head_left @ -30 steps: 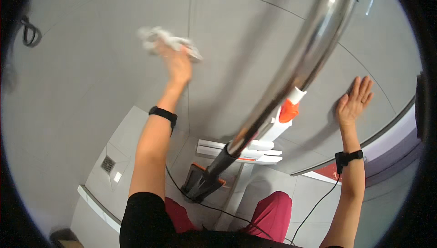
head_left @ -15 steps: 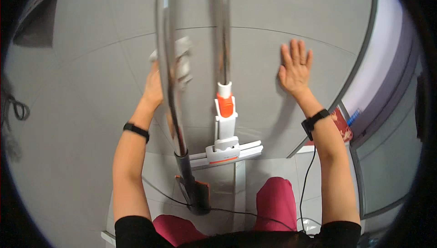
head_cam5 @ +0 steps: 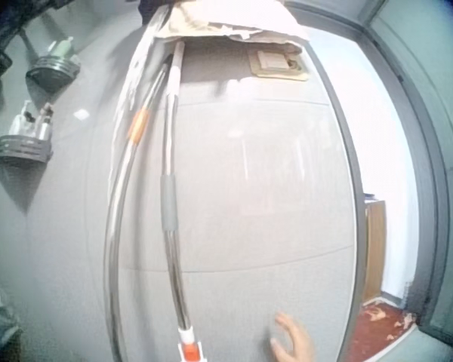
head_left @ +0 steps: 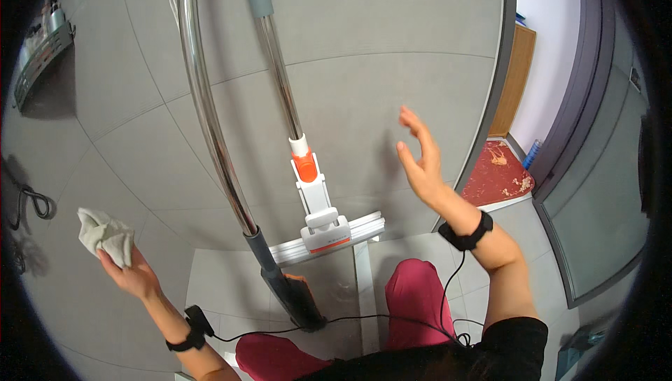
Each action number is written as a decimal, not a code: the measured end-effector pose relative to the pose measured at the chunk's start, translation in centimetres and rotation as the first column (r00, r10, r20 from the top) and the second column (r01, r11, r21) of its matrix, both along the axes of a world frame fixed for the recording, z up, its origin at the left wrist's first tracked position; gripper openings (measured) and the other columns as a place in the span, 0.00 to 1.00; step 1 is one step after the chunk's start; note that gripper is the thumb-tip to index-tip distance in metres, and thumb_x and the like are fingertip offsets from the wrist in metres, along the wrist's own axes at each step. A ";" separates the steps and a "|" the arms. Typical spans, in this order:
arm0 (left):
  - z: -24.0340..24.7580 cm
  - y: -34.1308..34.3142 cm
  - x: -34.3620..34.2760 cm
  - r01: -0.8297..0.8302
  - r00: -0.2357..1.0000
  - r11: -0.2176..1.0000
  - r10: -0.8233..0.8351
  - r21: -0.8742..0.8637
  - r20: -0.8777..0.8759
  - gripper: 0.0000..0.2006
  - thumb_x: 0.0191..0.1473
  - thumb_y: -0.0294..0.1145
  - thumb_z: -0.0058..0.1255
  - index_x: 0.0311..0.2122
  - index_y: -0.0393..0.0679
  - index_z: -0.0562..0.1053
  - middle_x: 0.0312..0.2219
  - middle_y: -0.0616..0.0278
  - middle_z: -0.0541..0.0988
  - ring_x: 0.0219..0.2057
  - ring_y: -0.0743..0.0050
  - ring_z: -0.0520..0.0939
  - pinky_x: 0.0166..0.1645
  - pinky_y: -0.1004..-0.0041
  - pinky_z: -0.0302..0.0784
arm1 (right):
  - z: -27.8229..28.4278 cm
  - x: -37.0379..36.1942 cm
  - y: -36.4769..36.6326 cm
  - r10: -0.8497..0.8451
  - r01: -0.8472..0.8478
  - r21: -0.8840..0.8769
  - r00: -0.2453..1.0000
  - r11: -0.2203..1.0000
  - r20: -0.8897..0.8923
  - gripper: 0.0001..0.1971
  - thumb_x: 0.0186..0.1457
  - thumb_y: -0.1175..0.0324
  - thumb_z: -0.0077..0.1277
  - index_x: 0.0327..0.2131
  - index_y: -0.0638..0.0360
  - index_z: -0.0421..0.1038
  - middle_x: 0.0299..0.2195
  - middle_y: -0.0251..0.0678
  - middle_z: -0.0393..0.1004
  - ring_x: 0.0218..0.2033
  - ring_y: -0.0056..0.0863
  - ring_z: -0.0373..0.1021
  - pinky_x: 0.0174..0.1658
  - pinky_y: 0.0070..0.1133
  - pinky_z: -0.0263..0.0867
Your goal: Cleaning the tiles of a bathroom wall using a small white cloth.
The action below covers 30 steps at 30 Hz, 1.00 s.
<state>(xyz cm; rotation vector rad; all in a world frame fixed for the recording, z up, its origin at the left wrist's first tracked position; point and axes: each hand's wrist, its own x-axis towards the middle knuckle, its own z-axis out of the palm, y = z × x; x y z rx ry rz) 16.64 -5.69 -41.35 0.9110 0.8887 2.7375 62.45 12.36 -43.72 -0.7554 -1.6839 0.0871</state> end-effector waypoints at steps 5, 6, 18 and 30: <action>2.5 0.2 16.9 0.100 0.477 0.882 -0.448 -0.460 -0.756 0.31 0.51 0.49 0.40 0.54 0.36 0.55 0.53 0.50 0.58 0.54 0.54 0.58 0.55 0.60 0.54 | 0.6 -4.6 -7.9 0.713 -0.777 -0.174 0.625 0.605 -0.318 0.21 0.56 0.64 0.37 0.50 0.65 0.59 0.52 0.43 0.60 0.50 0.32 0.61 0.51 0.25 0.55; 4.2 1.0 21.5 -0.145 0.058 0.869 -0.469 -0.472 -0.881 0.35 0.47 0.49 0.45 0.56 0.38 0.54 0.54 0.48 0.56 0.55 0.44 0.54 0.55 0.53 0.50 | 0.6 -5.1 -9.9 0.706 -0.826 -0.142 0.544 0.545 -0.453 0.23 0.58 0.58 0.32 0.51 0.65 0.57 0.53 0.44 0.59 0.51 0.36 0.59 0.53 0.29 0.52; -3.3 2.6 26.5 -0.044 -0.137 0.750 -0.659 -0.660 -0.740 0.34 0.52 0.47 0.40 0.58 0.37 0.47 0.58 0.39 0.37 0.59 0.38 0.44 0.59 0.53 0.44 | 0.7 -6.1 4.5 0.178 -0.032 0.217 0.691 0.976 -0.700 0.30 0.55 0.56 0.33 0.56 0.66 0.46 0.59 0.45 0.40 0.60 0.44 0.37 0.60 0.39 0.29; -6.1 2.2 26.4 0.102 -0.056 0.464 -0.880 -0.880 -0.471 0.31 0.52 0.33 0.44 0.58 0.35 0.47 0.57 0.34 0.34 0.59 0.39 0.42 0.60 0.61 0.45 | 16.3 -5.6 12.8 -0.672 0.498 0.574 0.729 0.650 0.129 0.18 0.46 0.54 0.44 0.41 0.50 0.67 0.48 0.43 0.63 0.57 0.49 0.45 0.55 0.51 0.30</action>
